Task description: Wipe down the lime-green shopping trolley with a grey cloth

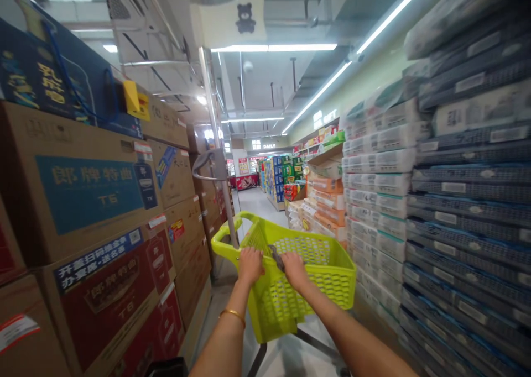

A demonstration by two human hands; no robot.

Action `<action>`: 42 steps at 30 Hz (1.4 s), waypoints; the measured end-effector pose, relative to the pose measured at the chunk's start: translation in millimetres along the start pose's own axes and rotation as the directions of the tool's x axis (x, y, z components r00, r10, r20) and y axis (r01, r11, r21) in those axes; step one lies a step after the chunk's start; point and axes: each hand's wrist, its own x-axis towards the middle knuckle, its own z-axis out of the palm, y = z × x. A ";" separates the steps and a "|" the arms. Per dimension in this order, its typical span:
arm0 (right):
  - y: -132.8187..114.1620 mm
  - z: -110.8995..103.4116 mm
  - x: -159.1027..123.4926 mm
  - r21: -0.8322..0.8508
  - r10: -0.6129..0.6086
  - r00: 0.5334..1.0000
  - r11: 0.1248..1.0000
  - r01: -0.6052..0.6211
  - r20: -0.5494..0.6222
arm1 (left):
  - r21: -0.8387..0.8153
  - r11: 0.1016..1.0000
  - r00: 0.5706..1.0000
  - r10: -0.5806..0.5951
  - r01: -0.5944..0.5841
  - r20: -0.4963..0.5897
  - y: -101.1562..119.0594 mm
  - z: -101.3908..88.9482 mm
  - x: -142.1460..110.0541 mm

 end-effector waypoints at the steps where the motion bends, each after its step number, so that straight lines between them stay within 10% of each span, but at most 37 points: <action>1: -5.6 -0.5 0.5 -0.001 0.010 1.000 1.000 -0.010 -0.006 | 0.000 1.000 1.000 -0.004 0.004 -0.006 0.7 0.0 -0.8; 8: -60.2 -2.1 13.7 0.006 0.031 0.999 1.000 -0.031 -0.034 | -0.028 0.999 0.998 -0.034 0.036 0.052 0.9 -2.6 -5.9; 22: -6.3 -1.0 -11.7 -0.101 0.018 0.999 0.995 -0.014 0.038 | 0.013 1.000 1.000 -0.020 0.020 -0.013 4.2 4.8 -8.3; 32: -64.3 1.7 7.8 0.063 0.118 0.993 0.991 -0.116 -0.021 | 0.012 0.999 0.999 -0.047 0.047 0.019 3.5 5.0 -9.8; 42: 0.9 9.8 -11.9 -0.035 -0.012 1.000 0.999 0.011 -0.015 | 0.051 0.999 0.998 0.018 -0.015 -0.064 0.9 8.9 -7.4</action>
